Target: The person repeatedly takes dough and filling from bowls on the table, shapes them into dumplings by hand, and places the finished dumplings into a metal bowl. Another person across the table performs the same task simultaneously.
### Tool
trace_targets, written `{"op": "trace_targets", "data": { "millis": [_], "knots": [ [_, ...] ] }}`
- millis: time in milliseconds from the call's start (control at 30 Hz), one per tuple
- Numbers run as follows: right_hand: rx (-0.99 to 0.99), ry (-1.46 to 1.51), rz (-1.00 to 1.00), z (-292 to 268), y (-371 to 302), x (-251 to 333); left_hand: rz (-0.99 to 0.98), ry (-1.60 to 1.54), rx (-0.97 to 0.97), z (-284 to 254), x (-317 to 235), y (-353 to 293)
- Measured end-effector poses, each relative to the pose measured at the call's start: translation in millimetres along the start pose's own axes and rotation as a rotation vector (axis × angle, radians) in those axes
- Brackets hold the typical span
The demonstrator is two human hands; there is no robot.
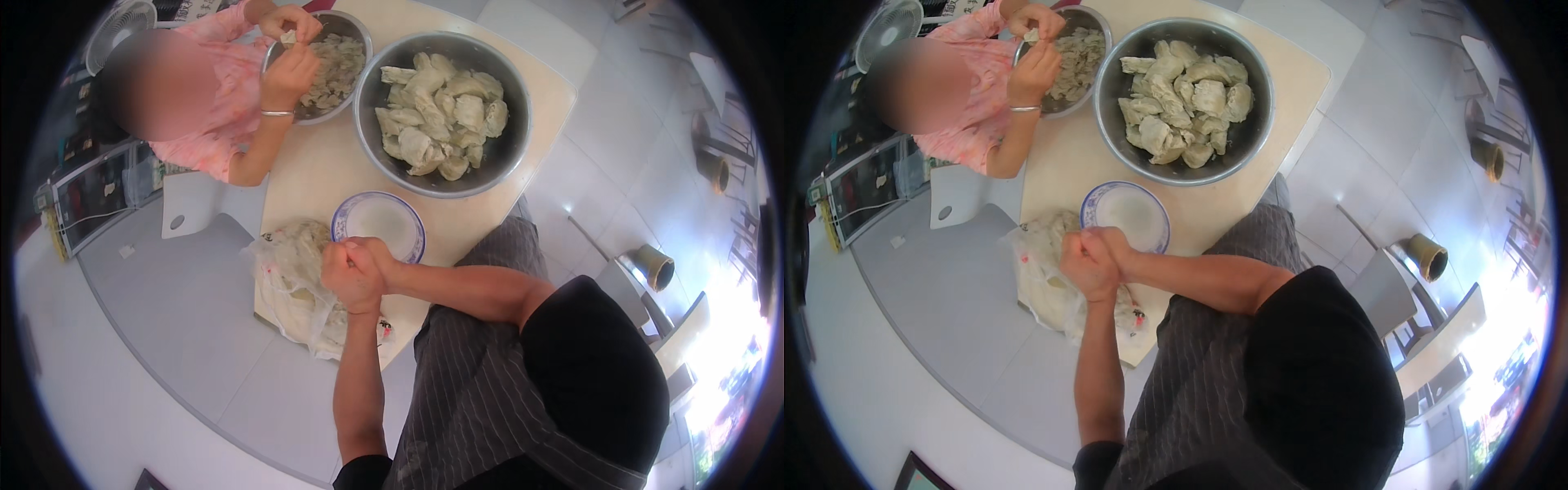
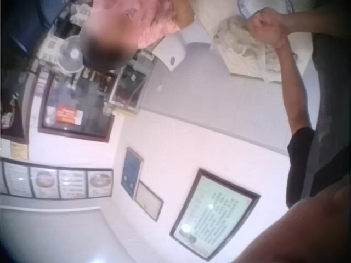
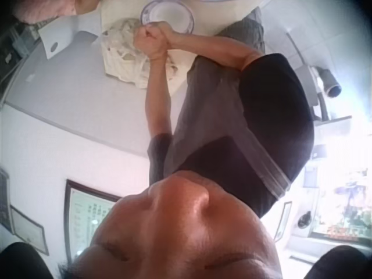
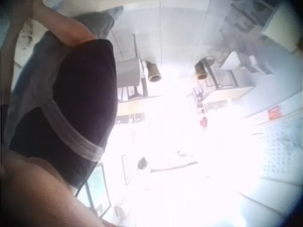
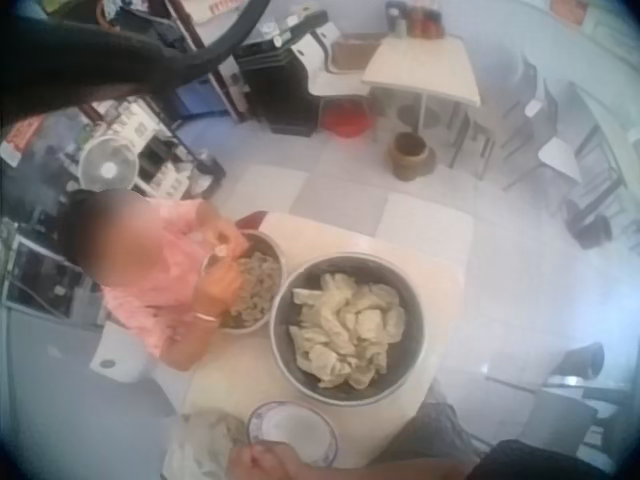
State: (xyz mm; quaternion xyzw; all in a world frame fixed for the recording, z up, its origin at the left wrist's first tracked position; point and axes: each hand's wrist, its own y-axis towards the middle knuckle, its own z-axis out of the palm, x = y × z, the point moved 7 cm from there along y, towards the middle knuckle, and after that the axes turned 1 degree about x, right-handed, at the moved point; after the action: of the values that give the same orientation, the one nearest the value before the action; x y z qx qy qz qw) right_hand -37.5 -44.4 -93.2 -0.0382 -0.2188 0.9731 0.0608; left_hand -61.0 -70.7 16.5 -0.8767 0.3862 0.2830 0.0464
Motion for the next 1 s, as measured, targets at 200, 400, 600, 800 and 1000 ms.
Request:
{"op": "trace_targets", "data": {
  "millis": [200, 400, 600, 800, 1000],
  "knots": [
    [-0.106, 0.038, 0.008, -14, 16, -15, 0.038, 0.039, -0.006, -2, -11, 5],
    [-0.079, -0.022, -0.027, -10, 14, -9, 0.06, 0.053, -0.018, -3, -13, 6],
    [-0.047, -0.128, -0.079, -13, 14, -10, 0.048, 0.035, -0.032, -4, -15, 4],
    [0.022, -0.077, -0.089, -15, 19, -16, 0.065, -0.005, -0.055, -6, -19, 2],
    [-0.033, 0.098, 0.059, -13, 15, -18, 0.077, 0.027, -0.058, -6, -17, -1]
  ]
}}
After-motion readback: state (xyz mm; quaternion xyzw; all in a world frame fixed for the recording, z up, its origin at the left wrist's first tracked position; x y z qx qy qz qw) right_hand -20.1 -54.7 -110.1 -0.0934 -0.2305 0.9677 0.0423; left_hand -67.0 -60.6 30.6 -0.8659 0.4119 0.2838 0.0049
